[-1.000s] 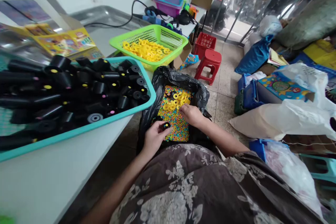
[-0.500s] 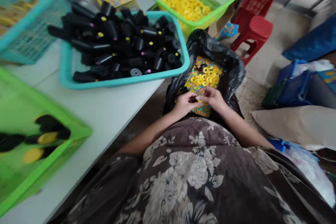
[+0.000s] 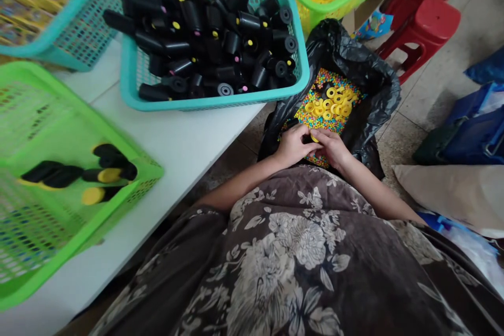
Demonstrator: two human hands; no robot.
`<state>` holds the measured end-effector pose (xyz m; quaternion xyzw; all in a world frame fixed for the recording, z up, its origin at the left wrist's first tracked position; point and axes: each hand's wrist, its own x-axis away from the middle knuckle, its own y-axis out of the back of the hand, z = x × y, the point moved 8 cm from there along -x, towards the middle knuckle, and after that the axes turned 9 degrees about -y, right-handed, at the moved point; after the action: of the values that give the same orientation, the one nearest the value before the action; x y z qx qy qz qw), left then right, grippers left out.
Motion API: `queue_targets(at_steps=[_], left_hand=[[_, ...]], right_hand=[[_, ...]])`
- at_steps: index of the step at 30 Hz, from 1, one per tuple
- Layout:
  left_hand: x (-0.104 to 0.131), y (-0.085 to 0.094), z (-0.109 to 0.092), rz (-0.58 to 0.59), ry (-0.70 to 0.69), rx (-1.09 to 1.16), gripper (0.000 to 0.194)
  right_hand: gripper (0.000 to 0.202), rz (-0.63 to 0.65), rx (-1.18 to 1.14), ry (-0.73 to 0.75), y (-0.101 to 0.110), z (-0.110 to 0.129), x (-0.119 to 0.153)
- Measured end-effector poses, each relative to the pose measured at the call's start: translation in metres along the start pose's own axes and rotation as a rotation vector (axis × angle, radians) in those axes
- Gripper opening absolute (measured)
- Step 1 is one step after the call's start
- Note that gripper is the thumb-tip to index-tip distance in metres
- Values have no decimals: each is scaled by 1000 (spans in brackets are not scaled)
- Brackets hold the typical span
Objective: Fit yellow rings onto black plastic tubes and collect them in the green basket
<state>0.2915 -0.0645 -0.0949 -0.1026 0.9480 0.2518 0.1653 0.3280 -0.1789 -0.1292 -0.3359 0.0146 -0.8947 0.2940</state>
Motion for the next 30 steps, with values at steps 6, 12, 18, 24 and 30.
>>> queue_targets(at_steps=[6,12,18,24,30], left_hand=[[0,-4,0,-7,-2,-72,40],[2,-6,-1,0,6,-57,41],[1,-3,-4,-6,17,4,36],[-2,-1,-5,-23,28,-16,38],[3,3,-5,-41,58,16,40]], right_hand=[[44,-18,-51,-69,1,-7,-4],[35,-38,-103,-85,5,-12,-7],[42,12,-131,-93,3,-12,-7],[47,19,-95,-80,3,-13,-7],[51,89,-111,-59,-4,-8,-4]])
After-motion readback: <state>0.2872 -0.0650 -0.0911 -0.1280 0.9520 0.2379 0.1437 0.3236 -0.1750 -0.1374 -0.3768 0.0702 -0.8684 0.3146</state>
